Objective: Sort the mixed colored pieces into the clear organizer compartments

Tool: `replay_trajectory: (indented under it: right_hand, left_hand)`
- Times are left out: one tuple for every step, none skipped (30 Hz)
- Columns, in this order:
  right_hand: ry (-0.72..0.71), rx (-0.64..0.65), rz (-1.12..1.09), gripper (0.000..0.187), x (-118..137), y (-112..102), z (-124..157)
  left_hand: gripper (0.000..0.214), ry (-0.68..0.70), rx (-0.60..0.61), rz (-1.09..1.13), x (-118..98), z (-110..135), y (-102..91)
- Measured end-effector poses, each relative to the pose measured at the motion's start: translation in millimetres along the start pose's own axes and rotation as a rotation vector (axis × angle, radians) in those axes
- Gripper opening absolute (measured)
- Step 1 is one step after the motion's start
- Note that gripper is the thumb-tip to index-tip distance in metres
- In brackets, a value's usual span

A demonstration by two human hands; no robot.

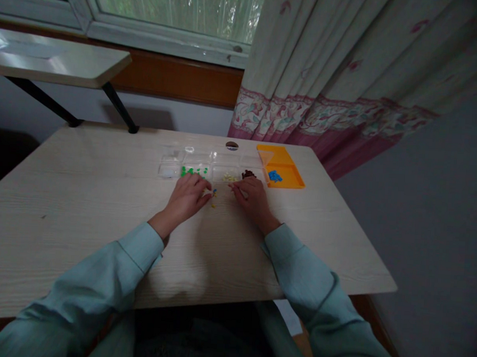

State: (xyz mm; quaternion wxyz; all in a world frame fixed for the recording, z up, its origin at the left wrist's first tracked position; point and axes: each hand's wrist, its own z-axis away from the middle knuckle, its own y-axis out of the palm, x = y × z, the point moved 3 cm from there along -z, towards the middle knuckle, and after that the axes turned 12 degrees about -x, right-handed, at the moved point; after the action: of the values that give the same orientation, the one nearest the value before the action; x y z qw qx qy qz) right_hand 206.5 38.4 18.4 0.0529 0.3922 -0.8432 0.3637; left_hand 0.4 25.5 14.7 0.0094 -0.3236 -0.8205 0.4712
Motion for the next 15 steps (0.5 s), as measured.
replay_trajectory:
  right_hand:
    - [0.002,0.002,-0.003,0.024,-0.4,0.3,0.1]
    - [0.005,0.006,-0.005,0.024,-0.7,0.6,0.1]
    - [0.007,0.010,-0.006,0.024,-1.1,0.9,0.2]
    - [0.009,0.012,-0.006,0.024,-1.5,1.1,0.3]
    - [0.010,0.014,-0.006,0.024,-1.7,1.3,0.3]
    - [0.009,0.014,-0.005,0.024,-1.8,1.4,0.3]
    - [0.009,0.015,-0.004,0.024,-1.8,1.4,0.3]
    - [0.009,0.015,-0.003,0.024,-1.7,1.4,0.2]
    - [0.008,0.014,-0.001,0.024,-1.6,1.3,0.1]
    - [0.007,0.013,-0.001,0.024,-1.5,1.2,0.0]
    - [0.005,0.012,-0.001,0.024,-1.4,1.1,-0.2]
    - [0.003,0.012,0.000,0.024,-1.3,1.0,-0.3]
    - [0.001,0.014,0.000,0.024,-1.2,1.0,-0.4]
    - [0.000,0.017,-0.001,0.024,-1.1,1.0,-0.4]
    - [-0.001,0.023,-0.002,0.025,-0.9,1.0,-0.5]
  left_hand:
    - [0.019,0.006,0.008,0.000,-0.1,0.1,0.1]
    - [0.018,0.008,0.014,0.001,-0.1,0.2,0.3]
    - [0.016,0.009,0.017,0.004,-0.1,0.3,0.6]
    - [0.014,0.008,0.018,0.006,-0.2,0.4,1.0]
    - [0.013,0.007,0.018,0.010,-0.4,0.4,1.6]
    - [0.012,0.008,0.018,0.012,-0.5,0.3,2.2]
    - [0.011,0.009,0.017,0.012,-0.7,0.3,2.8]
    - [0.011,0.013,0.016,0.008,-0.8,0.2,3.4]
    - [0.011,0.017,0.016,0.000,-0.8,0.1,4.0]
    - [0.011,0.021,0.016,-0.008,-0.7,0.0,4.6]
    - [0.012,0.024,0.017,-0.016,-0.5,-0.1,5.1]
    - [0.013,0.024,0.017,-0.019,-0.3,-0.3,5.5]
    - [0.014,0.021,0.016,-0.016,0.0,-0.5,5.7]
    - [0.014,0.015,0.012,-0.005,0.0,-0.6,5.7]
    - [0.014,0.005,0.002,0.015,-0.1,-0.9,5.4]
